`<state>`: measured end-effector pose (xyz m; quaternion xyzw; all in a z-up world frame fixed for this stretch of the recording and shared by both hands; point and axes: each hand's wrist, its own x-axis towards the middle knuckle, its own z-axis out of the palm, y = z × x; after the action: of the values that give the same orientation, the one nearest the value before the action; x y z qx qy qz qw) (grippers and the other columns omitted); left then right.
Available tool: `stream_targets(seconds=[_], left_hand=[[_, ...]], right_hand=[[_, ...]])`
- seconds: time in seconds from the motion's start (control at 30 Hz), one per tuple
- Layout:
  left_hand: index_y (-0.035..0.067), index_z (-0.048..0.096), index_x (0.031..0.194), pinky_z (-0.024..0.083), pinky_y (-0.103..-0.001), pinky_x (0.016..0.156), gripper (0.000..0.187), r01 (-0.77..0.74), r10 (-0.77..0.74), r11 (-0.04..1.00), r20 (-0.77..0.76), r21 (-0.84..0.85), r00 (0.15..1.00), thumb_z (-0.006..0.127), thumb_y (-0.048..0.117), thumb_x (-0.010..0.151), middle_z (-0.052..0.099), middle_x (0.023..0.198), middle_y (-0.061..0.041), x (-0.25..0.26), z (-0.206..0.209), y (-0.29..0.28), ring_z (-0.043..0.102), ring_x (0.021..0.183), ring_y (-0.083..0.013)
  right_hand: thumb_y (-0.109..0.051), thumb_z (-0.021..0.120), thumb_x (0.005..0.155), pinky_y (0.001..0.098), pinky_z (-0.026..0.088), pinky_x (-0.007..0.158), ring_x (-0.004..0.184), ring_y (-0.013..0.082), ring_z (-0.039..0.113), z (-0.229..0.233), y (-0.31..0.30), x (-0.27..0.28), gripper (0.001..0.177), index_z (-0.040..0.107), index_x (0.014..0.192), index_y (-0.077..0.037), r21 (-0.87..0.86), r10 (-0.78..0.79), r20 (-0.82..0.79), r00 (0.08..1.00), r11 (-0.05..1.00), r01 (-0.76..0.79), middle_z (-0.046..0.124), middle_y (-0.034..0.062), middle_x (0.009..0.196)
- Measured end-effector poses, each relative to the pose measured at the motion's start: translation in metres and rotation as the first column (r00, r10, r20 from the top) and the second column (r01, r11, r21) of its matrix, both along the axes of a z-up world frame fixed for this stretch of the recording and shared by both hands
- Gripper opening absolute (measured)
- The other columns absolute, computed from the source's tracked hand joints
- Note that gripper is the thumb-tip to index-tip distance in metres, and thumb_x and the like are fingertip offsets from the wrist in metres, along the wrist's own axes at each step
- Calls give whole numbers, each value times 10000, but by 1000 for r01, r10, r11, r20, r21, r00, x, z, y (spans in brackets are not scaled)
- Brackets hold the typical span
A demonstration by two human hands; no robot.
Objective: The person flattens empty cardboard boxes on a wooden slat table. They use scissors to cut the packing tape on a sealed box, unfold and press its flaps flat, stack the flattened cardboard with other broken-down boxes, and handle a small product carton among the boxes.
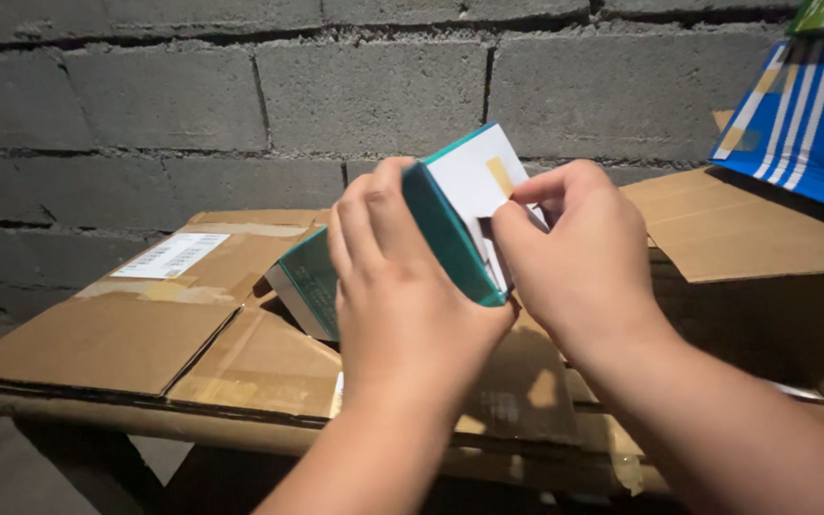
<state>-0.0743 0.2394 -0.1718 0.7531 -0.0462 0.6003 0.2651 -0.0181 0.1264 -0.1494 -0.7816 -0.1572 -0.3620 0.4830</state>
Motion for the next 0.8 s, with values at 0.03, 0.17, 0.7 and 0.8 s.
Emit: stream_targets(seconds=[0.03, 0.17, 0.7, 0.8], left_hand=[[52, 367, 1381, 422, -526, 1072, 953, -9, 9, 1000, 12, 6, 1000, 921, 261, 634, 483, 1341, -207, 1, -1, -3, 445, 1307, -438], [60, 391, 1371, 436, -518, 1054, 876, -2, 2, 1000, -9, -1, 1000, 887, 241, 672, 499, 1323, -185, 1, -5, -13, 457, 1317, -419], [89, 344, 1390, 409, -559, 1012, 1073, 98, -66, 983, -202, 154, 977, 940, 249, 513, 460, 1355, -173, -4, -11, 14, 437, 1337, -400], [118, 294, 1457, 366, -573, 1038, 1201, 107, -59, 975, -238, 196, 969, 949, 253, 459, 434, 1424, -171, -2, -16, 24, 423, 1362, -408]], right_hand=[[-213, 733, 824, 339, 570, 679, 733, 187, 723, -2, -2, 0, 248, 688, 974, -22, -5, -32, -18, 999, 999, 32, 735, 101, 829], [-199, 720, 842, 356, 555, 672, 699, 225, 723, -7, -10, -2, 192, 730, 916, -22, -61, -118, 36, 992, 991, 120, 727, 134, 779], [-160, 702, 879, 441, 527, 755, 855, 335, 667, -14, -46, -6, 142, 693, 931, -28, -468, 79, 84, 993, 883, -31, 694, 149, 931], [-142, 715, 841, 429, 508, 799, 946, 356, 622, -10, -48, -2, 117, 696, 887, -36, -510, 200, 209, 957, 857, -67, 633, 177, 1010]])
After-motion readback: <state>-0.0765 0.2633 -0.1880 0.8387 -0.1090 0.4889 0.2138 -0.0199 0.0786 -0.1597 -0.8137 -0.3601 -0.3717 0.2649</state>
